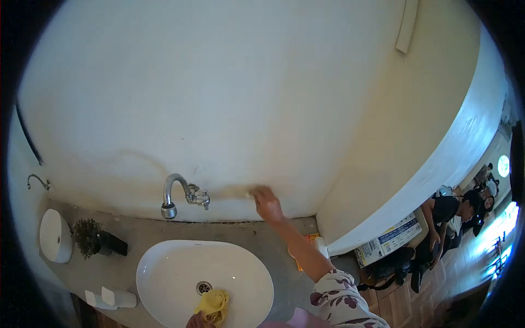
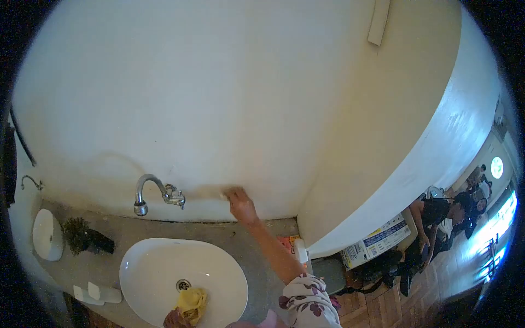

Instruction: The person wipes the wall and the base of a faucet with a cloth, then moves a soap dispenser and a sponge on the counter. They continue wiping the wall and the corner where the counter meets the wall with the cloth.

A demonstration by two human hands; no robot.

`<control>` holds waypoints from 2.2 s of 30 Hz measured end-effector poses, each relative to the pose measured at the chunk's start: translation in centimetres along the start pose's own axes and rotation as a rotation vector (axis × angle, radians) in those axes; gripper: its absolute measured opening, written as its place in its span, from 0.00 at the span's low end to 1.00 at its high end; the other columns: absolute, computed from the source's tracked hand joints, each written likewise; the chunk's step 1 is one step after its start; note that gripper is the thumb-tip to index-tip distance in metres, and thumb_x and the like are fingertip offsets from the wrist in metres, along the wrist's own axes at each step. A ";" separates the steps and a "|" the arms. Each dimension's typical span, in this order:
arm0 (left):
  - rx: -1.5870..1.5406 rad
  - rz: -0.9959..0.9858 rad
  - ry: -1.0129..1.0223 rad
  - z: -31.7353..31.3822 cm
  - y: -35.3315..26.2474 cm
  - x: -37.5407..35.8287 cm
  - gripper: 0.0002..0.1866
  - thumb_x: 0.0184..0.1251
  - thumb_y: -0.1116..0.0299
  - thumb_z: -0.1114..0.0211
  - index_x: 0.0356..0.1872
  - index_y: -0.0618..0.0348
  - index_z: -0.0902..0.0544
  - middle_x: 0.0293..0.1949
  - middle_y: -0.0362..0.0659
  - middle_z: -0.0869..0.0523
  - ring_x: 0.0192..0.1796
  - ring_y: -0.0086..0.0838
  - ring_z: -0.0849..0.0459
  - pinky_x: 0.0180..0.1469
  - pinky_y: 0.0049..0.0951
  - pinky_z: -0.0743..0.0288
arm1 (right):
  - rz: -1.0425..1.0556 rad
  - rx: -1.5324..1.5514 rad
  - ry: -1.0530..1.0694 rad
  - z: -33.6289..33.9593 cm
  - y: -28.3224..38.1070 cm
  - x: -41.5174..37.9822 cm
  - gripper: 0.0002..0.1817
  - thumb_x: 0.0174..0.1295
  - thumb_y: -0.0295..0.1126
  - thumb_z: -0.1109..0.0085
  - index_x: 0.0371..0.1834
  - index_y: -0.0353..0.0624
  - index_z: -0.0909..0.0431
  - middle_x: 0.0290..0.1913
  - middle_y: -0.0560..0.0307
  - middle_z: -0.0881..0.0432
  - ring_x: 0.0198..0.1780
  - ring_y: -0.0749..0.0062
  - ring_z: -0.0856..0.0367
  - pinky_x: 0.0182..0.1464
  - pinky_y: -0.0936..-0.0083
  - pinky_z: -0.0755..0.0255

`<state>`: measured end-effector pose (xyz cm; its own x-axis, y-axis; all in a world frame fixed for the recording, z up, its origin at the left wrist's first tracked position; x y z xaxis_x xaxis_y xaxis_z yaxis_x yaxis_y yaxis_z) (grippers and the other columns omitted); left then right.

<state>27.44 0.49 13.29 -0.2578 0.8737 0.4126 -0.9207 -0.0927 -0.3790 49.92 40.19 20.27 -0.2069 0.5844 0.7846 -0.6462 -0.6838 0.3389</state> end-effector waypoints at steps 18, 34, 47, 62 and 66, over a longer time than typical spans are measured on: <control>-0.046 0.093 -0.018 -0.6 1.8 -1.2 0.25 0.63 0.57 0.44 0.60 0.55 0.27 0.53 0.50 0.21 0.54 0.44 0.24 0.56 0.42 0.34 | 0.203 -0.061 -0.302 6.5 6.9 14.0 0.18 0.46 0.16 0.44 0.42 0.44 0.22 0.39 0.50 0.21 0.43 0.54 0.22 0.43 0.64 0.25; -0.042 0.158 -0.019 0.0 1.2 -0.3 0.22 0.65 0.57 0.47 0.51 0.62 0.21 0.46 0.53 0.18 0.48 0.48 0.22 0.53 0.43 0.34 | 0.397 0.100 -0.110 2.5 15.4 16.1 0.17 0.46 0.16 0.40 0.42 0.40 0.20 0.34 0.54 0.25 0.36 0.60 0.24 0.36 0.67 0.25; -0.021 0.178 0.012 -0.5 1.8 -0.5 0.24 0.66 0.53 0.50 0.53 0.62 0.23 0.48 0.52 0.19 0.51 0.46 0.23 0.54 0.46 0.35 | 0.569 -0.115 0.240 -5.8 5.9 1.8 0.18 0.44 0.19 0.41 0.42 0.36 0.20 0.37 0.54 0.25 0.39 0.60 0.24 0.41 0.66 0.25; 0.020 0.196 0.031 -0.7 1.7 -0.5 0.25 0.68 0.52 0.52 0.50 0.63 0.21 0.46 0.52 0.17 0.50 0.47 0.21 0.54 0.43 0.35 | 0.490 -0.047 0.143 -8.0 5.2 -0.2 0.18 0.46 0.18 0.42 0.44 0.37 0.19 0.39 0.51 0.24 0.41 0.57 0.22 0.43 0.65 0.25; 0.000 0.208 0.019 -1.3 1.9 -1.0 0.23 0.62 0.54 0.49 0.50 0.61 0.22 0.44 0.53 0.20 0.50 0.48 0.23 0.56 0.46 0.39 | 0.434 -0.067 0.237 -10.0 3.9 -3.9 0.18 0.47 0.18 0.44 0.44 0.38 0.19 0.38 0.51 0.24 0.41 0.57 0.22 0.44 0.64 0.24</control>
<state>26.32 0.10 11.08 -0.4371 0.8444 0.3096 -0.8481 -0.2724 -0.4544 40.88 39.63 13.34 -0.6231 0.3411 0.7038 -0.5083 -0.8606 -0.0329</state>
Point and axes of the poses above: each hand's wrist, its own x-axis towards the middle knuckle, its own z-axis out of the back of the hand, y = z × x, the point moved 5 cm from there along x, towards the middle knuckle
